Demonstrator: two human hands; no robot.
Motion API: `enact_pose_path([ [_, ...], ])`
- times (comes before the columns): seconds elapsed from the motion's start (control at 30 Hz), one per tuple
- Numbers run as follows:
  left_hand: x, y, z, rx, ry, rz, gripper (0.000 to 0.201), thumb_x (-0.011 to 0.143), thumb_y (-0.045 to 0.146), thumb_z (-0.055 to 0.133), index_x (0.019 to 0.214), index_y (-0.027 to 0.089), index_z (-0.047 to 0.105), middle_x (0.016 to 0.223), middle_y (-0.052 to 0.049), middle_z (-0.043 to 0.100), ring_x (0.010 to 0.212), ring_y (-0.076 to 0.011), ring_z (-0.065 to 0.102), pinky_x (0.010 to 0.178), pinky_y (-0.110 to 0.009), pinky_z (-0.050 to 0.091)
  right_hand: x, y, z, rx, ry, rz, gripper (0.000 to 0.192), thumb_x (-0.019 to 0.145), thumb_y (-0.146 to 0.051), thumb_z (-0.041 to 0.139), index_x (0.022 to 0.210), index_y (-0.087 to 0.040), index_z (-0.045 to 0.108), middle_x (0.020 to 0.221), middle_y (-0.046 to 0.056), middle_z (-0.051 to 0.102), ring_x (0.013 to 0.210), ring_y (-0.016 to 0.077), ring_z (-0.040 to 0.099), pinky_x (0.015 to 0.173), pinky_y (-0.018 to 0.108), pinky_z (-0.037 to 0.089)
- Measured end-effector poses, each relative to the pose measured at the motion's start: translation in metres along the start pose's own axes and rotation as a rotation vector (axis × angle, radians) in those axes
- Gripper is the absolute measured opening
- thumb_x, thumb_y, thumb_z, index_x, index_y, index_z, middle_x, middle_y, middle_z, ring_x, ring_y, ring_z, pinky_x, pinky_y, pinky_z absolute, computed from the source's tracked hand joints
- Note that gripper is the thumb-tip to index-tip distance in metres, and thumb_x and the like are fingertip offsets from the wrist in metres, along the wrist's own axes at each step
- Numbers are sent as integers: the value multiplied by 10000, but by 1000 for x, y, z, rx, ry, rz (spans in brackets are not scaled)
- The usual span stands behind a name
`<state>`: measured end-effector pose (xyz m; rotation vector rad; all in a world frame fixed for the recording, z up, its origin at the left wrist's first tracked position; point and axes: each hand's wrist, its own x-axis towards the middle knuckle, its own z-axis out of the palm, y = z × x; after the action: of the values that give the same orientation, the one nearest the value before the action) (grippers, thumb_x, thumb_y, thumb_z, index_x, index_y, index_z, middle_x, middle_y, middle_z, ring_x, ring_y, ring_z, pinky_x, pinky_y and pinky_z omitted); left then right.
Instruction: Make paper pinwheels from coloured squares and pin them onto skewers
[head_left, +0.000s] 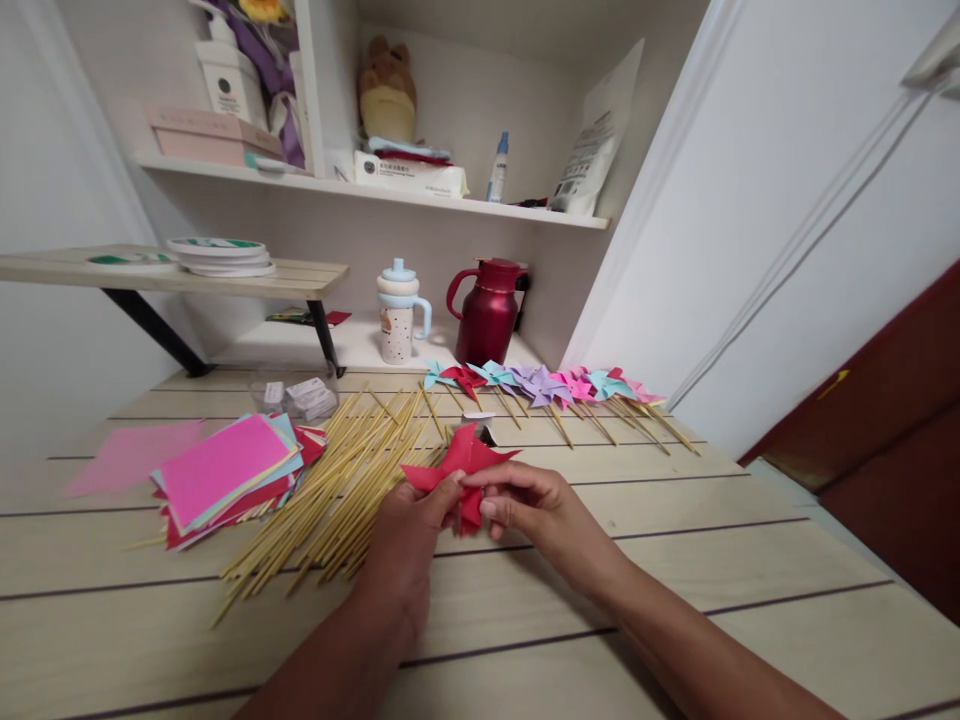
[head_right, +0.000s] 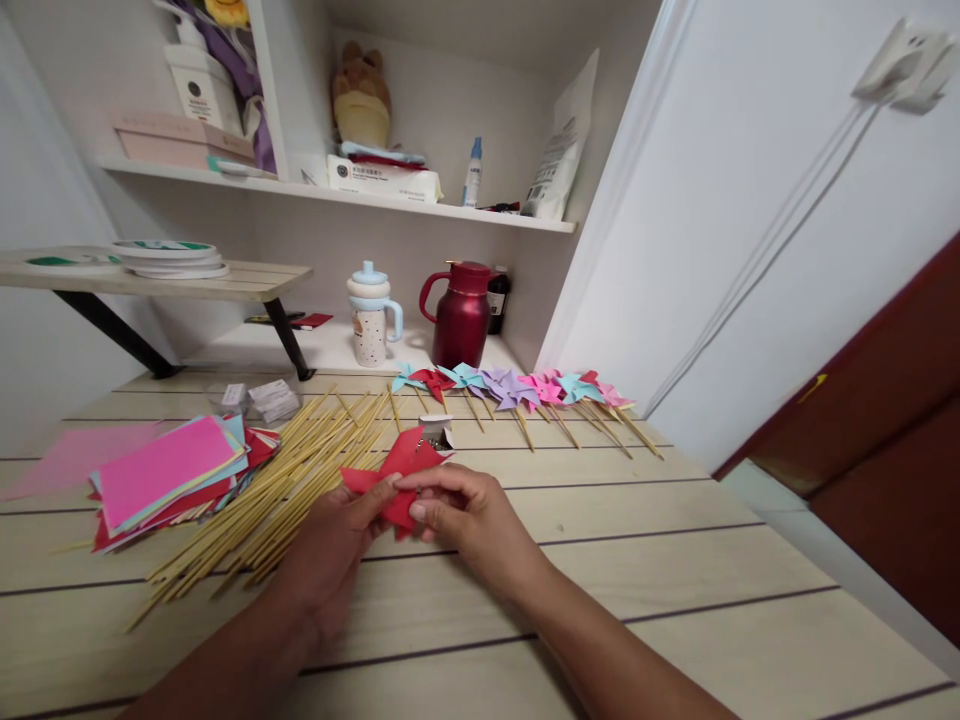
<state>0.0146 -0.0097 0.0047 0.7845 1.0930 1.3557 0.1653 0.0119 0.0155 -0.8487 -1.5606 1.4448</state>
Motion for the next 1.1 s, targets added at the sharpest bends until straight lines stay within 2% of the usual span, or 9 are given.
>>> enact_pose_path([
  [0.1,1,-1,0,-2,-44,-6,283,694,429,740,732,150,715,685,-54,677,668,-187,592,664,-309,438,-1,0,0,-6,-37,18,236,781,-326,740,976,-194,728,708,0,649,616,121,574,606,268,463],
  [0.2,1,-2,-1,33,-9,-18,290,676,435,753,738,154,721,713,-57,693,676,-187,587,670,-307,438,-1,-2,0,-32,-1,-5,163,780,-329,740,826,-182,691,680,-11,634,589,113,548,593,259,450],
  [0.3,1,-2,-2,59,9,-39,319,668,456,760,781,159,727,738,-49,697,720,-197,593,702,-310,439,0,-5,-2,-93,54,-40,205,809,-342,708,703,-175,653,640,-10,621,580,115,539,583,251,432],
  [0.47,-1,1,0,43,6,-28,313,681,458,756,772,165,696,722,-21,674,704,-175,566,706,-300,420,-1,-6,-4,-123,88,-67,245,845,-366,660,697,-172,683,591,-5,616,572,126,544,590,253,436],
  [0.63,-3,3,1,29,13,-15,296,693,432,758,751,160,655,657,13,626,640,-137,500,665,-278,399,0,-6,-5,-110,60,-16,281,857,-391,633,679,-173,653,598,-16,590,525,108,524,539,240,412],
  [0.73,-3,3,1,79,36,-19,307,697,440,755,722,158,637,603,31,591,600,-122,467,619,-261,373,1,-8,-6,-120,58,3,244,817,-359,678,667,-170,640,601,-25,577,521,101,516,530,236,406],
  [0.87,-5,5,2,139,59,6,307,703,432,748,649,162,612,550,50,549,573,-107,448,593,-242,361,1,-8,-6,-106,140,-13,178,721,-287,762,662,-167,644,606,-32,587,540,100,522,546,238,420],
  [1.1,-6,8,5,104,69,-19,229,703,354,761,609,176,650,514,59,567,531,-91,466,557,-210,365,3,-1,-7,-121,193,5,170,678,-275,785,652,-165,658,590,-20,626,525,108,528,522,247,424],
])
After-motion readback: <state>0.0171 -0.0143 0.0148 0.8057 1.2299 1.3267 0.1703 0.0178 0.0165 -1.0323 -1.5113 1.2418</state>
